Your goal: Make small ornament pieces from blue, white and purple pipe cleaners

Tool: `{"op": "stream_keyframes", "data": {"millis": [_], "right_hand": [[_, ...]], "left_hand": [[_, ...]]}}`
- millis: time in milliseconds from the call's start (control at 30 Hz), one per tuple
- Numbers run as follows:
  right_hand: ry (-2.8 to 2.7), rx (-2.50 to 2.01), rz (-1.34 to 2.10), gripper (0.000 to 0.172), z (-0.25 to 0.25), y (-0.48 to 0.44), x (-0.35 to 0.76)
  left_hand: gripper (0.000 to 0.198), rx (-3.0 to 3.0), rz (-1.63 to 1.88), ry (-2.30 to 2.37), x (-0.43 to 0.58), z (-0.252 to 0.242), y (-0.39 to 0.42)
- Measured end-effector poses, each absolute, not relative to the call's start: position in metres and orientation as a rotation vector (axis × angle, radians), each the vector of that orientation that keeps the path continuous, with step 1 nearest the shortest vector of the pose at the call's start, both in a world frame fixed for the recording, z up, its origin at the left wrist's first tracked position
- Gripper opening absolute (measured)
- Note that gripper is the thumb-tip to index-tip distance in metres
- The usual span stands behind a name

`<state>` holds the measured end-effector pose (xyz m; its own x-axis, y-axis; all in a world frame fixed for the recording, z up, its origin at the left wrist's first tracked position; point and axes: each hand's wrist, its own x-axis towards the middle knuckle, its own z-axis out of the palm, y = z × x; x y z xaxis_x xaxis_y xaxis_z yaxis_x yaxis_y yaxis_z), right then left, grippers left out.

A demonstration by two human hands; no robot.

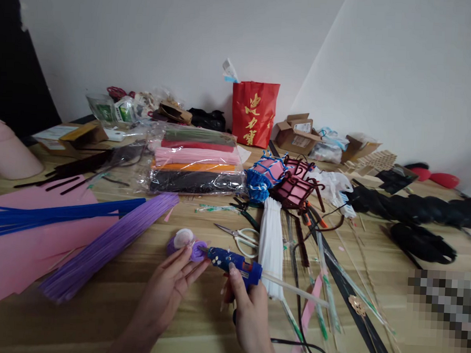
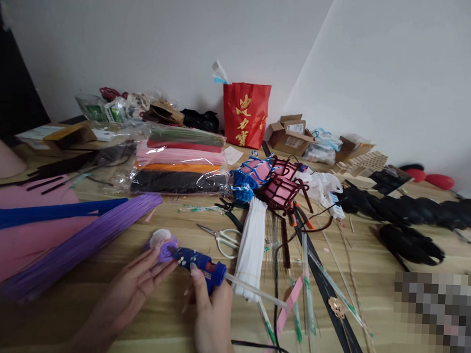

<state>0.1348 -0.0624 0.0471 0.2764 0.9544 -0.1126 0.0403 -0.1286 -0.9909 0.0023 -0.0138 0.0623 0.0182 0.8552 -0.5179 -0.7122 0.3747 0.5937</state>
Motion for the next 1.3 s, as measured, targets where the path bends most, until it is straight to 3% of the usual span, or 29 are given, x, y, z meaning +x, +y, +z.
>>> {"op": "stream_keyframes", "data": {"millis": [133,367,500,800,1067,1300], "right_hand": [[-0.982,-1.415,1.098,0.043,0.049,-0.06,0.137],[-0.992,-1.344,1.226,0.042,0.039,-0.033,0.154],[-0.908,-1.366,1.221,0.042,0.023,-0.013,0.163],[-1.045,-1.655,0.751,0.042,0.01,0.022,0.177],[-1.085,-1.733,0.551,0.05,-0.017,0.026,0.177],[-1.184,-1.843,0.271,0.052,-0.024,0.027,0.175]], "left_hand": [[0.012,0.283,1.319,1.012,-0.002,0.058,-0.013],[0.025,0.854,1.494,1.467,-0.033,0.046,0.001],[0.023,1.028,1.591,1.383,-0.038,0.04,0.011],[0.026,1.208,1.456,1.386,-0.033,0.02,0.017],[0.021,1.466,1.535,1.437,-0.032,0.013,0.017],[0.024,2.183,1.686,1.508,-0.037,-0.005,0.022]]}}
